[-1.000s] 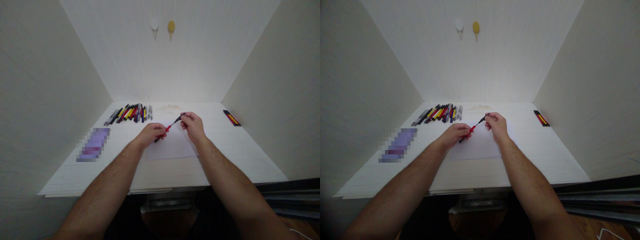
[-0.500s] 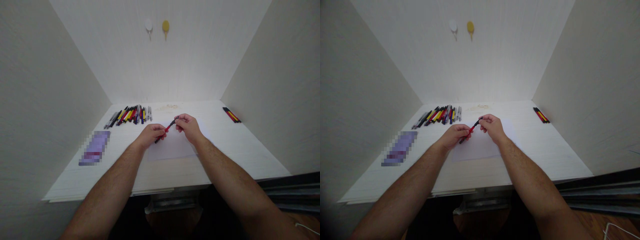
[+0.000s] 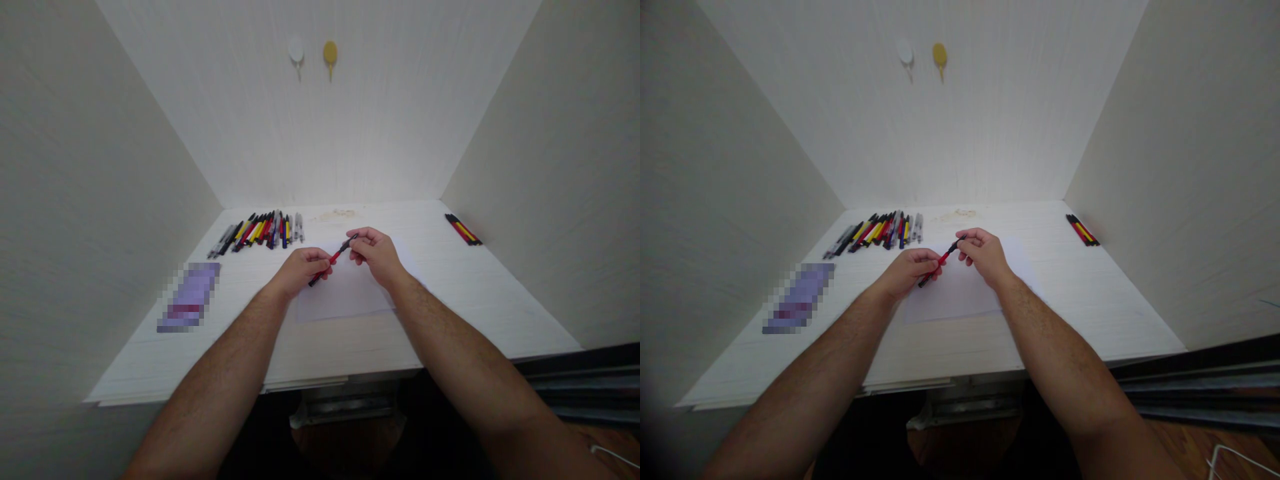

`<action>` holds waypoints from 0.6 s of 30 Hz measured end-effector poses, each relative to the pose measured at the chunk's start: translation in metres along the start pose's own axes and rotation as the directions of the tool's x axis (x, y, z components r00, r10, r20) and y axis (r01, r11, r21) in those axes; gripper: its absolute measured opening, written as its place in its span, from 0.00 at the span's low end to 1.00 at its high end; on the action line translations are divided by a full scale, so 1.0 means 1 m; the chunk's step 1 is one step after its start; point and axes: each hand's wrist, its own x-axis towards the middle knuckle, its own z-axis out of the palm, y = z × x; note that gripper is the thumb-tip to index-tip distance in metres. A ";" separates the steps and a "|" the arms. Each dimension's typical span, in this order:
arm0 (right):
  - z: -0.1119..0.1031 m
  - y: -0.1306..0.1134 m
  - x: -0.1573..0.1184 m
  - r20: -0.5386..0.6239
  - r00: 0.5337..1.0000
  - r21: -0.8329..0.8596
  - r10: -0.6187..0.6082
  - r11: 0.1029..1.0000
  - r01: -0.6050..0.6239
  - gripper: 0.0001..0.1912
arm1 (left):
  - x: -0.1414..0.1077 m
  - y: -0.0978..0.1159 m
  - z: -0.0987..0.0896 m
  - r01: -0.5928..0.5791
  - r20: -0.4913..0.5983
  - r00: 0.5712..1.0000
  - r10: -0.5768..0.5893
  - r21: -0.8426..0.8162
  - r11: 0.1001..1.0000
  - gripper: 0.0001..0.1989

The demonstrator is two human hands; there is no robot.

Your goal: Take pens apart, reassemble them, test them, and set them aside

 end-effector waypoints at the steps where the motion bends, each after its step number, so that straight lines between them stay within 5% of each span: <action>1: 0.000 0.000 0.000 0.004 1.000 -0.003 -0.004 1.000 0.004 0.13 | 0.000 0.000 0.000 -0.001 0.000 1.000 0.001 -0.002 1.000 0.11; 18: 0.003 0.004 0.001 -0.024 1.000 0.022 -0.008 1.000 0.008 0.15 | 0.000 0.001 0.001 0.014 0.027 1.000 -0.013 -0.053 0.999 0.09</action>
